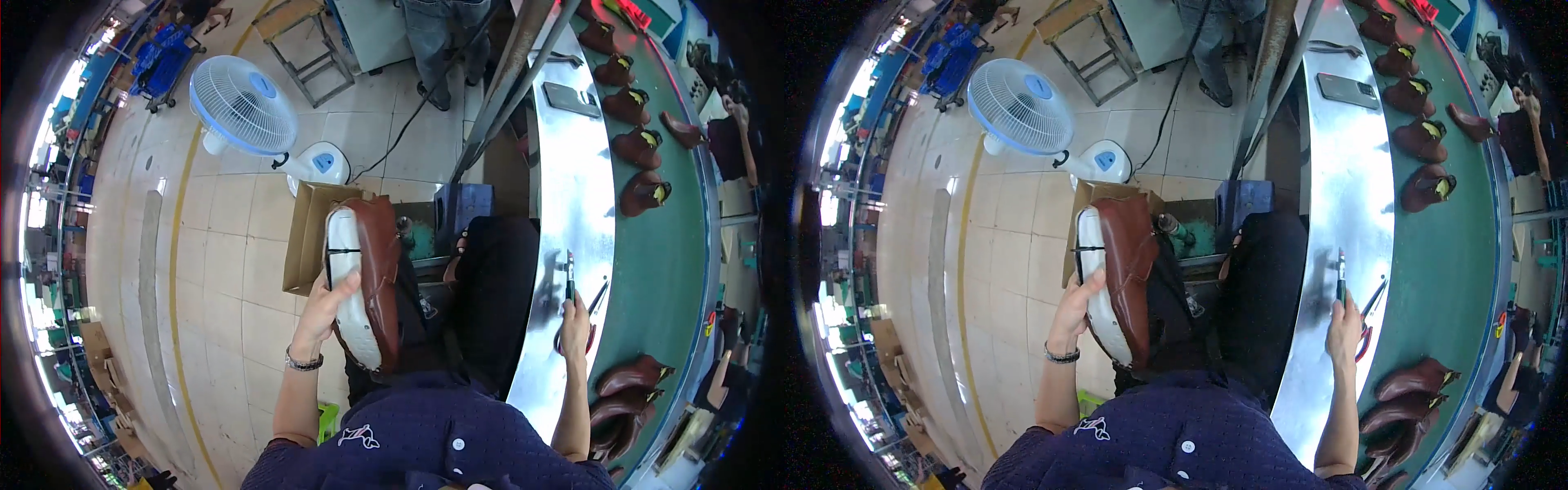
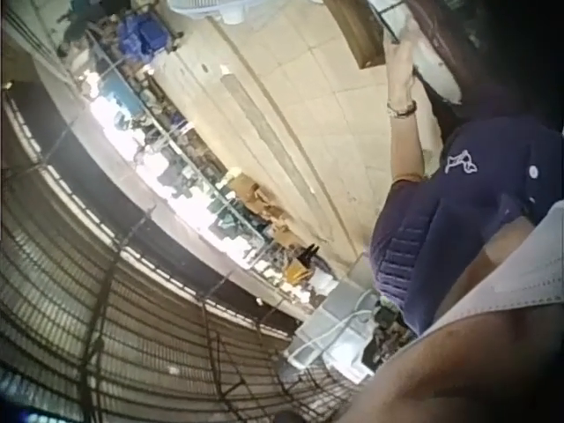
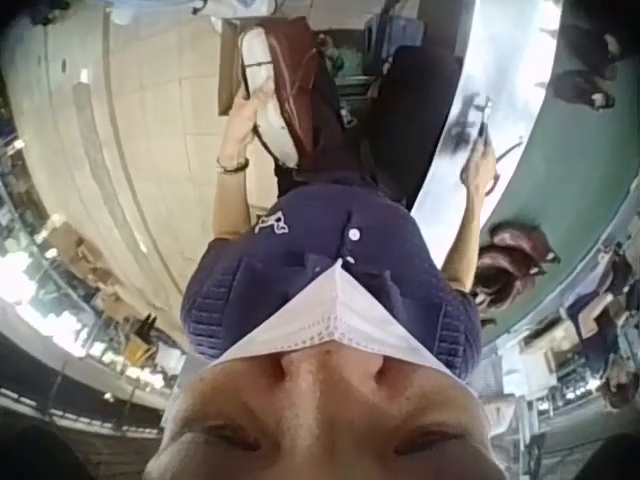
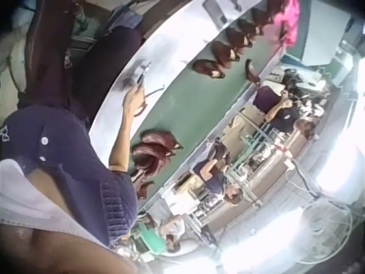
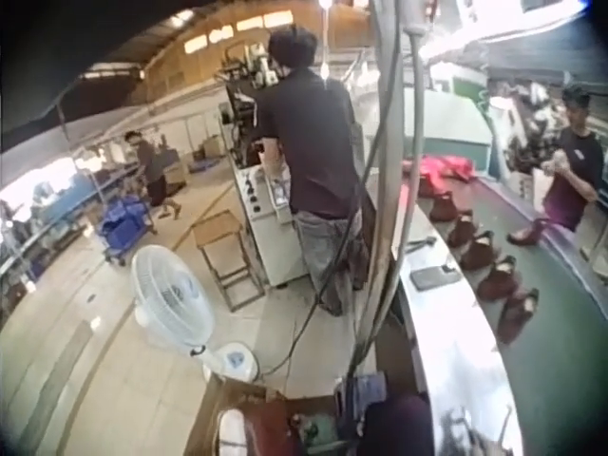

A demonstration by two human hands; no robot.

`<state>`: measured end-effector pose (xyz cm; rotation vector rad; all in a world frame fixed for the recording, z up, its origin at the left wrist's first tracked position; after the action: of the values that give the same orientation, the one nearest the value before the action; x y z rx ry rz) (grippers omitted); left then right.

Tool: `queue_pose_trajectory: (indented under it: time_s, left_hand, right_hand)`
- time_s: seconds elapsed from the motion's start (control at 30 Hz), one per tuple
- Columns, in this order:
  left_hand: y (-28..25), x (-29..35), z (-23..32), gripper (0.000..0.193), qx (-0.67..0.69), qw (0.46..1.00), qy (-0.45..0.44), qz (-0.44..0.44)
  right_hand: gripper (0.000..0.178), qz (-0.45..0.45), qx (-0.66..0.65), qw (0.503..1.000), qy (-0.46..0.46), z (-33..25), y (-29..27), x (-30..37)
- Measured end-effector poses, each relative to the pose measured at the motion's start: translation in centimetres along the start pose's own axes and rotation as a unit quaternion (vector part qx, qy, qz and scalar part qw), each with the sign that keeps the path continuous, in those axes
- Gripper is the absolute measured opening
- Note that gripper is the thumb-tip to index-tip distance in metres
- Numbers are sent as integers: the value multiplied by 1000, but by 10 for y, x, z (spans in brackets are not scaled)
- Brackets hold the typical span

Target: Manually lasting and trimming the upper of a shoe using pliers and scissors at a workbench.

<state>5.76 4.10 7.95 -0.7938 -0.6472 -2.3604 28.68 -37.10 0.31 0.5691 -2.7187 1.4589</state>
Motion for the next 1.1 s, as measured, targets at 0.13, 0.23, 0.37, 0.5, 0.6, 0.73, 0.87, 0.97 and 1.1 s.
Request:
queue_pose_trajectory:
  time_s: [0.13,0.23,0.37,0.5,0.6,0.73,0.87,0.97,1.1]
  left_hand:
    - [23,-9,2,68,-53,998,-13,-14]
    - [35,-27,-4,74,-124,992,19,-25]
    - [39,-51,-13,78,-183,982,39,4]
    - [36,-55,-8,91,-292,954,55,32]
    - [35,-64,12,72,-193,968,161,7]
    - [48,-88,17,49,-161,959,231,28]
    - [56,-87,7,37,-172,941,265,117]
    - [62,-78,16,34,-166,951,231,118]
    - [59,-91,8,31,-174,928,293,147]
  right_hand:
    - [27,18,-362,932,1,-77,-2,7]
    - [25,-116,-438,891,-17,-140,-13,9]
    - [47,-319,-418,848,-70,-215,-13,3]
    - [61,-411,-402,816,-58,-254,6,-19]
    - [63,-467,-420,777,-29,-277,12,-34]
    - [63,-510,-363,780,20,-287,27,-56]
    - [56,-516,-302,799,60,-306,20,-57]
    - [56,-502,-227,831,-76,-295,24,-52]
    - [58,-447,-156,862,-180,-288,32,-47]
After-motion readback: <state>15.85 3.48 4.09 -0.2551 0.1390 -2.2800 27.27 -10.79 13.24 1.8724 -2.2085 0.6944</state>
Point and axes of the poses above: each hand's wrist, its own x-axis away from the middle knuckle, its own y-axis out of the palm, z = x × y, the point moved 1 cm from there along -x, towards the middle knuckle, and after that the axes turned 10 degrees about -y, right-handed, at the moved point
